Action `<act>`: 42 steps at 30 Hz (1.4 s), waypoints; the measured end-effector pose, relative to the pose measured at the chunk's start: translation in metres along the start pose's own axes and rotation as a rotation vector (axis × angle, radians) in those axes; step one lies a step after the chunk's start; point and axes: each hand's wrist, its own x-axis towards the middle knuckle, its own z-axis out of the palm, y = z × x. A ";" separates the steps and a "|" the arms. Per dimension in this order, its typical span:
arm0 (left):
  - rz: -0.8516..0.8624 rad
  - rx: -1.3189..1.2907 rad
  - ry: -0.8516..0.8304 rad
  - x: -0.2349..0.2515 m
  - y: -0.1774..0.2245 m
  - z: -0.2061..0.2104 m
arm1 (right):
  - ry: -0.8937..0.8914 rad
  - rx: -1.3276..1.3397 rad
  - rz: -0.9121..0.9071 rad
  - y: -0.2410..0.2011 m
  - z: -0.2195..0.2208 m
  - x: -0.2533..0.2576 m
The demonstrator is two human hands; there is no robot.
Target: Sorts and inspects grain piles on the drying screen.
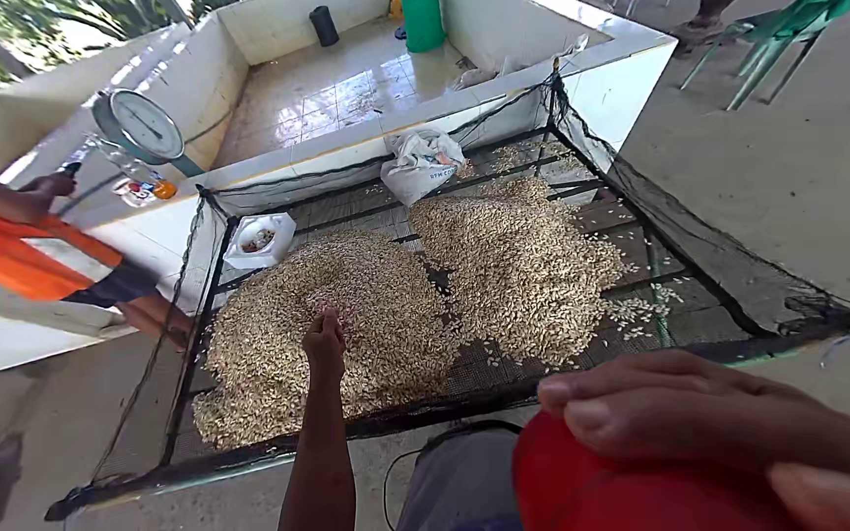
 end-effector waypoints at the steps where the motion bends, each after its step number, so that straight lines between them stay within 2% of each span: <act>1: -0.015 -0.023 0.000 -0.005 -0.003 0.004 | -0.047 0.041 0.021 0.002 -0.009 -0.007; 7: -0.118 -0.038 -0.097 -0.063 -0.030 0.074 | -0.127 0.159 0.391 -0.007 -0.089 -0.074; 12: -0.177 0.057 -0.326 -0.114 -0.058 0.140 | -0.005 -0.035 0.550 -0.010 -0.138 -0.170; 17: -0.213 0.512 -0.637 -0.142 -0.082 0.174 | 0.205 -0.149 0.717 -0.033 -0.160 -0.266; 22: -0.156 0.894 -0.896 -0.152 -0.112 0.201 | 0.365 -0.179 0.845 -0.064 -0.162 -0.319; 28: 0.065 1.108 -1.196 -0.158 -0.138 0.242 | 0.460 -0.250 0.879 -0.076 -0.142 -0.322; 31: 0.142 1.139 -1.261 -0.145 -0.145 0.247 | 0.478 -0.272 0.874 -0.068 -0.124 -0.307; 36: 0.226 1.116 -1.193 -0.093 -0.127 0.241 | 0.496 -0.305 0.869 -0.048 -0.091 -0.281; 39: 0.231 1.073 -1.143 -0.045 -0.105 0.232 | 0.506 -0.300 0.881 -0.035 -0.071 -0.267; 42: 0.218 1.053 -1.020 0.010 -0.098 0.230 | 0.494 -0.310 0.893 -0.024 -0.052 -0.251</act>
